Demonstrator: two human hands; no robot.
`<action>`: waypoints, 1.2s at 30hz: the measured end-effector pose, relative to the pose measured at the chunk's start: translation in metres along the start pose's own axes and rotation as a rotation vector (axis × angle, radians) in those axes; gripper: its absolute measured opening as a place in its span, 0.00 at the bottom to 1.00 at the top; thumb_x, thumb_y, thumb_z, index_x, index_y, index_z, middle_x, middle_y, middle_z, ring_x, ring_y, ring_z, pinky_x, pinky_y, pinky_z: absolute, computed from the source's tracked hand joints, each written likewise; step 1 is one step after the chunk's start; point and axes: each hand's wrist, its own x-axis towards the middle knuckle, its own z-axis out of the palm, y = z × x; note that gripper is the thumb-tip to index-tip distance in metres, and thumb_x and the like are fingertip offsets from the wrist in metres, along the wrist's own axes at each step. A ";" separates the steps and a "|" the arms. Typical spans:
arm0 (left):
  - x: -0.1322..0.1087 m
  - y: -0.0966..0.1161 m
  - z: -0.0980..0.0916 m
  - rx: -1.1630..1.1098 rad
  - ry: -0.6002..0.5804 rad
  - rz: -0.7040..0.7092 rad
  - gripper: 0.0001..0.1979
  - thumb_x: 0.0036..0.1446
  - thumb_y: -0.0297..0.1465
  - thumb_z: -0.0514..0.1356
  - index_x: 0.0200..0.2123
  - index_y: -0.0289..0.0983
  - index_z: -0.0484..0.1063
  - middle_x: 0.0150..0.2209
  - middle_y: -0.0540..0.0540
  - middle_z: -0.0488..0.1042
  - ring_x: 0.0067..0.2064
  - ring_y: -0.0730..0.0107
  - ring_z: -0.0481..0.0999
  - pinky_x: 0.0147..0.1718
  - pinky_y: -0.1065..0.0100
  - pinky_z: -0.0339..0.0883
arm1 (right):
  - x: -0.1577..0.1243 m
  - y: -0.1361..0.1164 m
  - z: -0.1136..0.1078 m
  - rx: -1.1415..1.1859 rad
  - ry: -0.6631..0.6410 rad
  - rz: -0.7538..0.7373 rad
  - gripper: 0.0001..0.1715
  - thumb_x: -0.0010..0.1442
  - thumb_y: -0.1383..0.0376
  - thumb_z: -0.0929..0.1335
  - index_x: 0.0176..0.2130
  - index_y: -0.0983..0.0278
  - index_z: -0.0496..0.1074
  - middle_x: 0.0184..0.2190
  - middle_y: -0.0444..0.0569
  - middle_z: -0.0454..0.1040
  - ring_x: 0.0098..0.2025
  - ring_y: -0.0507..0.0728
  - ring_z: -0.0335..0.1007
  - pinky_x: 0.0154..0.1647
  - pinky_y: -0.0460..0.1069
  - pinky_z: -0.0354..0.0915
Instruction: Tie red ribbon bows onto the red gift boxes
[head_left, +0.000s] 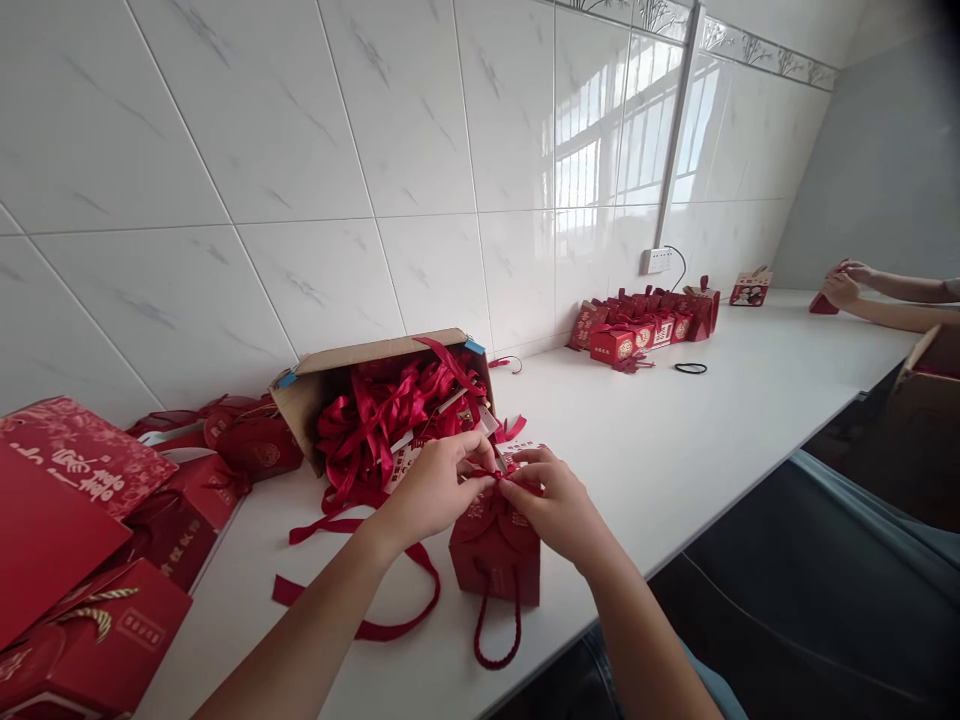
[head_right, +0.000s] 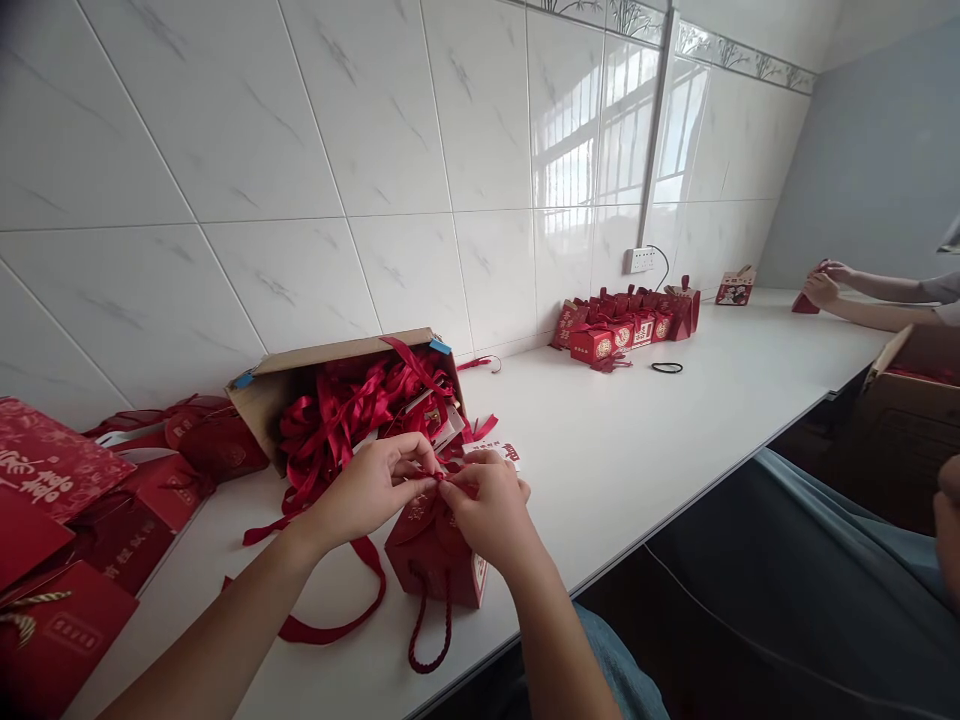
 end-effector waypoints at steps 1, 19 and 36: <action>0.000 -0.001 0.001 -0.008 -0.002 0.004 0.00 0.52 0.28 0.57 0.30 0.38 0.66 0.32 0.48 0.73 0.37 0.65 0.76 0.35 0.67 0.70 | 0.001 0.001 0.000 0.029 -0.032 0.009 0.12 0.55 0.62 0.67 0.25 0.62 0.77 0.51 0.53 0.69 0.58 0.65 0.58 0.53 0.58 0.57; 0.002 -0.010 -0.004 0.101 0.005 -0.134 0.15 0.52 0.43 0.59 0.32 0.37 0.75 0.32 0.45 0.78 0.35 0.60 0.76 0.31 0.66 0.67 | 0.007 0.009 0.007 0.455 -0.056 0.118 0.20 0.52 0.53 0.67 0.33 0.66 0.79 0.49 0.55 0.72 0.46 0.61 0.68 0.42 0.52 0.65; -0.001 0.001 -0.004 0.057 -0.083 -0.078 0.09 0.53 0.36 0.56 0.30 0.37 0.72 0.30 0.47 0.76 0.32 0.65 0.75 0.30 0.68 0.66 | 0.003 0.007 -0.002 0.017 0.064 0.026 0.25 0.56 0.46 0.63 0.37 0.63 0.73 0.20 0.44 0.70 0.24 0.54 0.65 0.24 0.47 0.57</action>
